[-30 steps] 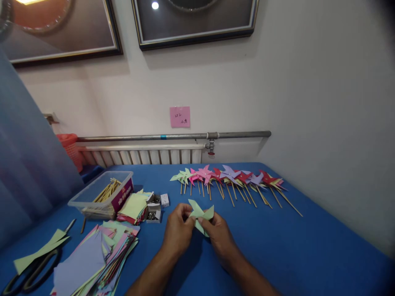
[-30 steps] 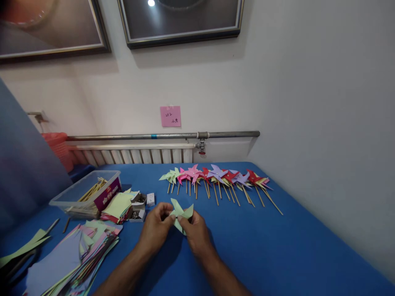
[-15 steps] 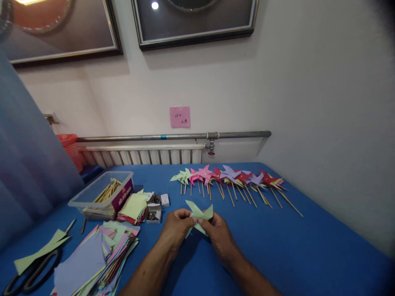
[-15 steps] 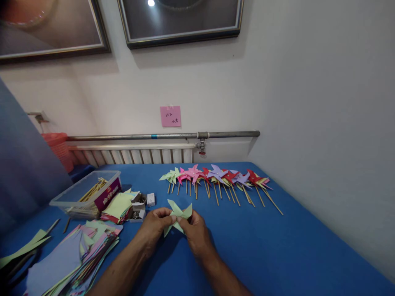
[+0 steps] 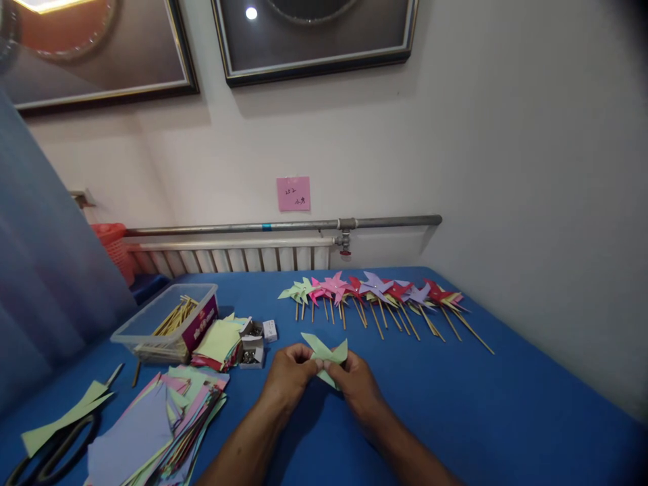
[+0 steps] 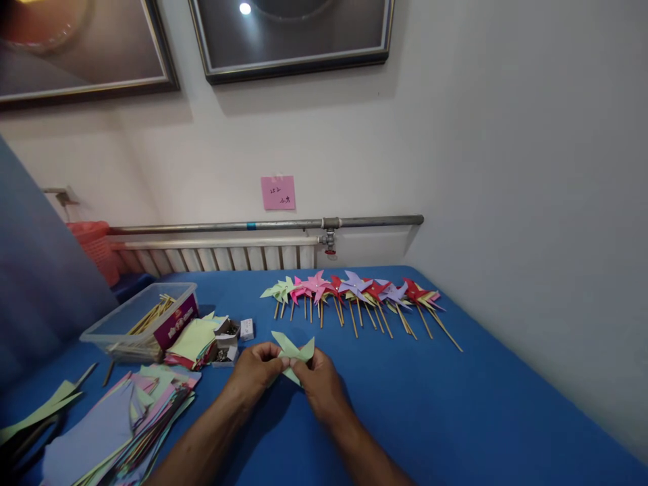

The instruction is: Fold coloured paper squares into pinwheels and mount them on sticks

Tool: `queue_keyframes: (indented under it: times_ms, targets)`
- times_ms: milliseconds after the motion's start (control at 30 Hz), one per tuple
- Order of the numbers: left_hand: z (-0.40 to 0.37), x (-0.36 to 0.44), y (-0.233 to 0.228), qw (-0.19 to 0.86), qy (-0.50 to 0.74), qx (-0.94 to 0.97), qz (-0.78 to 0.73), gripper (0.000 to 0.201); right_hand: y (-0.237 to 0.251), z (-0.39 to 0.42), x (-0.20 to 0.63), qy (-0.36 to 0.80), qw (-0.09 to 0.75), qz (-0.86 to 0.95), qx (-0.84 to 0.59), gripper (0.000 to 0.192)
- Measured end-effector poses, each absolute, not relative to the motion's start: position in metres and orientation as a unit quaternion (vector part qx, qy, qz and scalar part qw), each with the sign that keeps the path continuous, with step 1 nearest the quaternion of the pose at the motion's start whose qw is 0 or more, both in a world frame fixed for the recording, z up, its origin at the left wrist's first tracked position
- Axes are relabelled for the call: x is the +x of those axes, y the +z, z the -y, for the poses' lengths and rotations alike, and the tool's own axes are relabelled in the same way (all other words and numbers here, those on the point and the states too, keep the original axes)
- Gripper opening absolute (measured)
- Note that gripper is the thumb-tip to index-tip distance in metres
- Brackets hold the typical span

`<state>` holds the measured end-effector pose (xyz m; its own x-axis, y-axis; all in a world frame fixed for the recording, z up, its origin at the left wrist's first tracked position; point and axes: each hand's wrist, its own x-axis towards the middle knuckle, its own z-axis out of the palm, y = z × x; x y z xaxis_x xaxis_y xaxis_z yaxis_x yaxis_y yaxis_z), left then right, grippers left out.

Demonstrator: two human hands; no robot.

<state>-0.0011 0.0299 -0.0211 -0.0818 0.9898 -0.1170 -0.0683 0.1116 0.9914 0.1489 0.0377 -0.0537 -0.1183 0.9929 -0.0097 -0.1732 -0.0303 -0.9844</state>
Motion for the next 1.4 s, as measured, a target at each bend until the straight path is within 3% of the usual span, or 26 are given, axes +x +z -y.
queue_keyframes:
  times_ms: [533, 800, 1400]
  targets:
    - [-0.026, 0.0, -0.011, 0.528, 0.497, 0.44, -0.529, 0.034, -0.051, -0.036, 0.148, 0.571, 0.511, 0.474, -0.434, 0.033]
    - [-0.025, 0.001, -0.011, 0.523, 0.499, 0.447, -0.527, 0.037, -0.047, -0.033, 0.149, 0.593, 0.509, 0.477, -0.401, 0.04]
    - [-0.033, 0.001, -0.033, 0.553, 0.511, 0.398, -0.524, 0.035, -0.043, -0.034, 0.15, 0.589, 0.493, 0.494, -0.408, 0.038]
